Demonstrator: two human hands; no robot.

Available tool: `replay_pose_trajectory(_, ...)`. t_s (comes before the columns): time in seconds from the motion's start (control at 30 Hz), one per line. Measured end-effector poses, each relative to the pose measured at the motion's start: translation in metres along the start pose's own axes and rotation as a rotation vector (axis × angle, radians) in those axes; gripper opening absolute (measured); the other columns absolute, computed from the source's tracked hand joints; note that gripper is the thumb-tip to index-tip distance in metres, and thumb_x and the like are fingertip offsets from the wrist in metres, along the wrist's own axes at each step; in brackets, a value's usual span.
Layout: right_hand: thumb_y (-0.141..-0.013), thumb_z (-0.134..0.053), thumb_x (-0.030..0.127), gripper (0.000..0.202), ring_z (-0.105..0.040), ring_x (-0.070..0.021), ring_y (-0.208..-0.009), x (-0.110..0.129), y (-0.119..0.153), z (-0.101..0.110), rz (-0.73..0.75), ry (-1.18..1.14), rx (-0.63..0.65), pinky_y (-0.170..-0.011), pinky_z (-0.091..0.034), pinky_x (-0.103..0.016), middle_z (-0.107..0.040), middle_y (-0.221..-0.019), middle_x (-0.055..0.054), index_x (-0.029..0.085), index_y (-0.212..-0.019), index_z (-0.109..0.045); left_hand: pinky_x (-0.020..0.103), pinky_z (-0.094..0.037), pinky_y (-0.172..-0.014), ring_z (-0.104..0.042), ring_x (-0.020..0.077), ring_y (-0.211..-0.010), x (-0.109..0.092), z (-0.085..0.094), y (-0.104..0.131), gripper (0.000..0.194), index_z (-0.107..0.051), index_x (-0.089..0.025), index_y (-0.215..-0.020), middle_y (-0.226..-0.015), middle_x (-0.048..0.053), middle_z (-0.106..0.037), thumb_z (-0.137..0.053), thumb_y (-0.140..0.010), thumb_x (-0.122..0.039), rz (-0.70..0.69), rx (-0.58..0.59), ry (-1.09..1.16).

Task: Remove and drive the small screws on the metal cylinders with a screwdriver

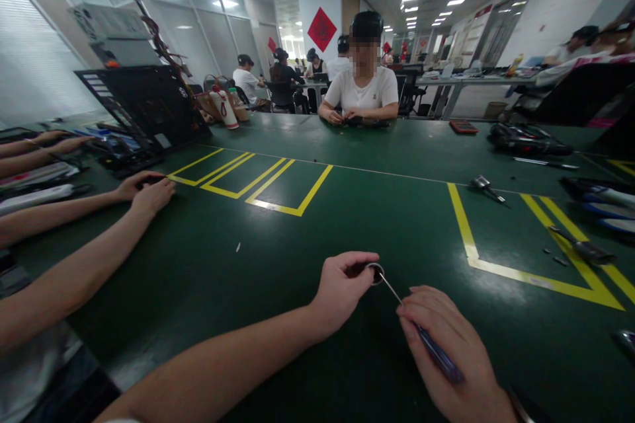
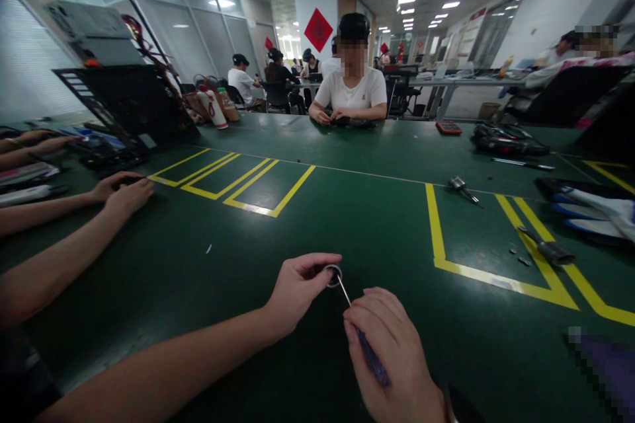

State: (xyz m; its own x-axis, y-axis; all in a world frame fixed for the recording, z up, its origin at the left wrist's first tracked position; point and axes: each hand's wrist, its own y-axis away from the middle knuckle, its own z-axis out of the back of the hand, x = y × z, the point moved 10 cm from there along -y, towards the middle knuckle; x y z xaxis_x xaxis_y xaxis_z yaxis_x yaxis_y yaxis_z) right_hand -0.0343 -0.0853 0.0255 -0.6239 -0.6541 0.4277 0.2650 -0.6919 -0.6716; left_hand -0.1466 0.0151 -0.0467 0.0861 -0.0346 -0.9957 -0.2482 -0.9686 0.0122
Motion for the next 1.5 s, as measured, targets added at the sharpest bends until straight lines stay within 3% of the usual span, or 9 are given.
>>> replay_pose_trajectory(0.47,-0.079,-0.055,0.011,0.027,-0.067,-0.0228,-0.084,0.005,0.001,0.01,0.014,-0.001,-0.044,-0.078,-0.054,-0.041,-0.069,-0.088,-0.006,0.023,-0.103,-0.06,0.032,-0.054,-0.073,-0.066,0.017,-0.076,0.004,0.002,-0.002,0.019,-0.071,-0.014,-0.089,-0.085,0.006,-0.071,-0.063,-0.072,-0.013,0.039,-0.039,0.008)
replay_pose_trajectory(0.57,-0.081,-0.051,0.01,0.033,-0.065,-0.0226,-0.09,0.004,0.002,0.007,0.036,0.021,-0.016,-0.074,-0.056,-0.037,-0.068,-0.096,-0.008,0.023,-0.11,-0.059,0.033,-0.054,-0.076,-0.065,0.0179,-0.082,0.005,-0.001,-0.002,0.02,-0.07,-0.015,-0.09,-0.09,0.007,-0.07,-0.062,-0.072,-0.012,0.024,-0.008,0.008)
replay_pose_trajectory(0.7,-0.082,-0.054,0.013,0.03,-0.059,-0.0247,-0.106,-0.01,0.002,-0.014,-0.02,0.081,0.085,-0.086,-0.053,-0.043,-0.062,-0.112,-0.01,0.023,-0.11,-0.055,0.032,-0.052,-0.078,-0.064,0.0189,-0.09,0.007,-0.015,0.004,0.043,-0.059,-0.017,-0.11,-0.099,0.008,-0.067,-0.059,-0.069,-0.004,-0.001,0.091,0.057)
replay_pose_trajectory(0.8,-0.078,-0.051,0.008,0.032,-0.059,-0.0245,-0.104,-0.017,0.005,-0.028,-0.058,0.091,0.13,-0.085,-0.053,-0.044,-0.061,-0.112,-0.011,0.021,-0.107,-0.052,0.031,-0.051,-0.078,-0.063,0.0185,-0.092,0.01,-0.032,0.013,0.059,-0.049,-0.019,-0.122,-0.109,0.009,-0.062,-0.059,-0.067,-0.001,0.001,0.195,0.025)
replay_pose_trajectory(0.93,-0.072,-0.043,0.0,0.036,-0.059,-0.0231,-0.1,-0.028,0.005,-0.034,-0.086,0.128,0.167,-0.084,-0.052,-0.042,-0.06,-0.108,-0.011,0.02,-0.101,-0.052,0.035,-0.05,-0.083,-0.061,0.0217,-0.101,0.01,-0.044,0.02,0.064,-0.043,-0.021,-0.128,-0.123,0.012,-0.054,-0.06,-0.069,-0.004,-0.014,0.284,-0.038)
replay_pose_trajectory(1.07,-0.076,-0.048,0.01,0.021,-0.058,-0.0244,-0.097,-0.073,-0.001,-0.015,-0.236,0.262,0.124,-0.083,-0.05,-0.042,-0.059,-0.103,-0.01,0.021,-0.094,-0.05,0.04,-0.049,-0.086,-0.05,0.0275,-0.116,0.007,-0.036,0.02,0.062,-0.043,-0.025,-0.13,-0.132,0.013,-0.047,-0.063,-0.073,-0.011,-0.036,0.253,-0.189)
replay_pose_trajectory(1.2,-0.074,-0.051,0.018,0.017,-0.058,-0.027,-0.083,-0.132,0.0,0.022,-0.436,0.393,0.054,-0.072,-0.05,-0.043,-0.055,-0.091,-0.011,0.019,-0.091,-0.048,0.04,-0.05,-0.082,-0.054,0.0261,-0.108,0.014,-0.031,0.02,0.059,-0.044,-0.027,-0.131,-0.129,0.012,-0.049,-0.063,-0.076,-0.017,0.011,0.277,-0.259)
replay_pose_trajectory(1.3,-0.073,-0.052,0.026,0.02,-0.058,-0.0289,-0.082,-0.171,0.011,0.051,-0.592,0.479,0.009,-0.068,-0.049,-0.044,-0.053,-0.095,-0.013,0.018,-0.091,-0.048,0.039,-0.051,-0.08,-0.056,0.0239,-0.102,0.019,-0.031,0.021,0.056,-0.046,-0.027,-0.13,-0.126,0.011,-0.051,-0.062,-0.077,-0.018,0.019,0.296,-0.291)
replay_pose_trajectory(1.5,-0.071,-0.05,0.03,0.023,-0.057,-0.0351,-0.087,-0.218,0.039,0.098,-0.827,0.593,-0.068,-0.066,-0.047,-0.045,-0.054,-0.096,-0.017,0.017,-0.09,-0.051,0.038,-0.051,-0.084,-0.055,0.0208,-0.103,0.019,-0.034,0.018,0.054,-0.047,-0.026,-0.127,-0.124,0.007,-0.052,-0.061,-0.076,-0.015,-0.027,0.285,-0.384)
